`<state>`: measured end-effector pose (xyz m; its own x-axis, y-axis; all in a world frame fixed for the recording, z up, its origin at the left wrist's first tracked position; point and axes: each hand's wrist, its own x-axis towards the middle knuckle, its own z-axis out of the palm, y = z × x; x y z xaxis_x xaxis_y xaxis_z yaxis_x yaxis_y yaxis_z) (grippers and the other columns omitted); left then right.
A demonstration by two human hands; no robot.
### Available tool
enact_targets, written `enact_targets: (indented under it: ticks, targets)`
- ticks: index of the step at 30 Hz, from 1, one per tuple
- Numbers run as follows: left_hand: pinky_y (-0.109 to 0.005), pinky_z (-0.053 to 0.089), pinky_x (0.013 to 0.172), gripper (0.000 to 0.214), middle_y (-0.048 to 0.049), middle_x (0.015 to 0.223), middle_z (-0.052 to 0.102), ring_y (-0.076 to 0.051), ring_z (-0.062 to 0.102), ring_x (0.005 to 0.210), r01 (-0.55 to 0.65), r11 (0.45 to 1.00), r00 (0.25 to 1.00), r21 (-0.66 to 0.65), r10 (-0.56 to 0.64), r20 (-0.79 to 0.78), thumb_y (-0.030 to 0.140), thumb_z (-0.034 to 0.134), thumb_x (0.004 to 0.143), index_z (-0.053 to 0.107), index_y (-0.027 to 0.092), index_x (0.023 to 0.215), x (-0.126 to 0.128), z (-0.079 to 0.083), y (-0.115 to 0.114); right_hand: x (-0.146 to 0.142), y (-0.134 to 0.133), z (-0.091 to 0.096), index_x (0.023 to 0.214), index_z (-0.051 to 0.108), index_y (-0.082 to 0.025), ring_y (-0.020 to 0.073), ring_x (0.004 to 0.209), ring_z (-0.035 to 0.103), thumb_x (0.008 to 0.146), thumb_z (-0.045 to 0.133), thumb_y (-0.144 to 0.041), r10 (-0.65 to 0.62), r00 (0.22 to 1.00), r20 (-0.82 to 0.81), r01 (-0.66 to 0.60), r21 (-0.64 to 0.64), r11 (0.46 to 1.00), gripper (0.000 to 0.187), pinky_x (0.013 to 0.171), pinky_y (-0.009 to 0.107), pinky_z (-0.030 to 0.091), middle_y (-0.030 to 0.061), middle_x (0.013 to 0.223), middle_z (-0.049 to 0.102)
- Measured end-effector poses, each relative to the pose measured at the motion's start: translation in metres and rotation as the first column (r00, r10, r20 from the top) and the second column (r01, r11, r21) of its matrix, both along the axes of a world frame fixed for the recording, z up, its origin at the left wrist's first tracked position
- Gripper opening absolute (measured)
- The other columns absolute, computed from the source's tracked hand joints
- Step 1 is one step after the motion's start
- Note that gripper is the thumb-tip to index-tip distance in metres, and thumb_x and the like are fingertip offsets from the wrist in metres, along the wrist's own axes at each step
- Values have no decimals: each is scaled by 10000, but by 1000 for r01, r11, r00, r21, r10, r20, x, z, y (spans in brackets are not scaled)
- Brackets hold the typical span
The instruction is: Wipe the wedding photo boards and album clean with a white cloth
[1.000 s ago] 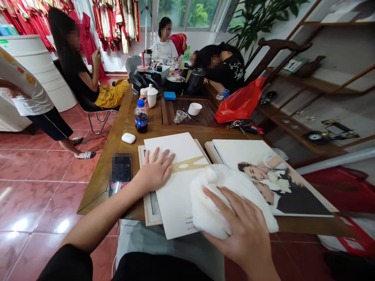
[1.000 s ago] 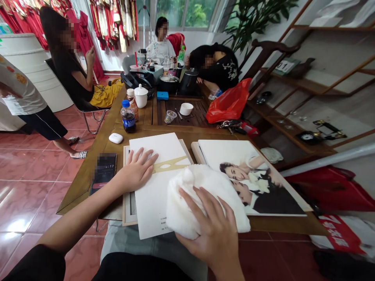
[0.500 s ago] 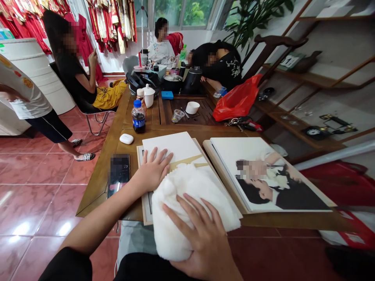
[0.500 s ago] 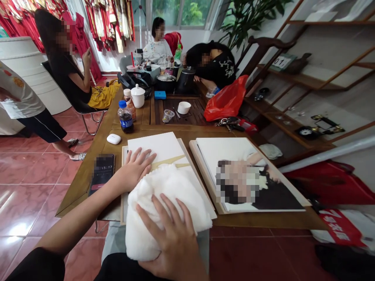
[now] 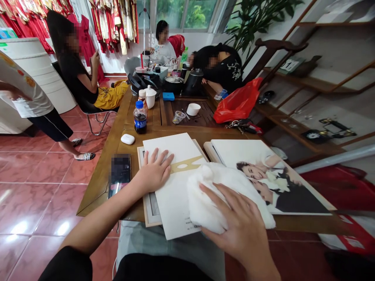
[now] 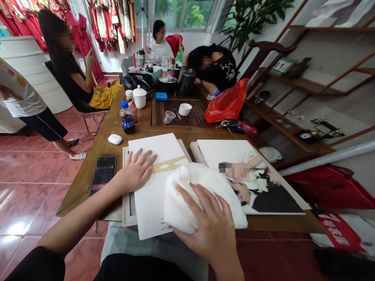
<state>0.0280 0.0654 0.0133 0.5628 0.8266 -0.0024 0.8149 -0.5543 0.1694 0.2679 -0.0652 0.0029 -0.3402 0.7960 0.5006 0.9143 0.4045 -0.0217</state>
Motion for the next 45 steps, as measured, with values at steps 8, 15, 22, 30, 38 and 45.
enact_targets:
  ticks: [8, 15, 22, 30, 38, 45]
  targets:
    - [-661, 168, 1206, 539, -91, 1649, 301, -391, 183, 1535, -2, 1000, 1000, 10, 2, 1, 365, 214, 1073, 304, 207, 1581, 1, 1, -1, -37, 2, 5, 1493, 455, -285, 376, 1269, 517, 808, 650, -486, 30, 999, -41, -34, -83, 996, 740, 1058, 536, 309, 136, 1410, 550]
    - [-686, 152, 1196, 565, -107, 1658, 275, -411, 147, 1540, 29, 999, 999, 14, -28, -44, 407, 308, 1061, 277, 225, 1594, -2, 0, 2, -70, 2, 8, 1502, 448, -282, 396, 1267, 499, 697, 692, -518, 169, 984, -59, -175, -123, 977, 873, 1075, 557, 254, 135, 1425, 545]
    - [-659, 176, 1204, 536, -92, 1651, 294, -391, 168, 1539, -4, 1000, 1000, -6, 4, -10, 379, 216, 1079, 301, 218, 1583, -1, 3, -1, -42, 9, 7, 1488, 449, -270, 347, 1276, 515, 751, 674, -505, 144, 988, -48, -148, -114, 982, 805, 1065, 500, 291, 129, 1414, 549]
    - [-667, 172, 1203, 529, -91, 1637, 328, -383, 193, 1534, -7, 1000, 1000, 5, 7, 26, 366, 223, 1071, 327, 225, 1570, 0, 0, -1, -10, 17, 2, 1531, 400, -279, 349, 1240, 539, 821, 647, -500, 21, 1000, 1, -20, -99, 995, 784, 1014, 493, 356, 122, 1410, 554]
    - [-649, 161, 1216, 534, -80, 1657, 284, -389, 160, 1541, -14, 999, 1000, -30, 14, -6, 364, 228, 1077, 307, 210, 1583, 1, 5, -1, -38, 16, 11, 1502, 449, -283, 365, 1278, 509, 767, 679, -456, 101, 995, -29, -104, -146, 984, 790, 1045, 533, 321, 126, 1414, 545]
    - [-677, 146, 1203, 584, -111, 1664, 255, -417, 127, 1541, 31, 999, 999, -33, -33, -33, 393, 355, 1052, 265, 203, 1596, -3, 6, 0, -50, 17, 15, 1501, 448, -295, 358, 1306, 491, 707, 711, -457, 183, 981, -65, -192, -200, 961, 852, 1078, 523, 293, 109, 1429, 538]
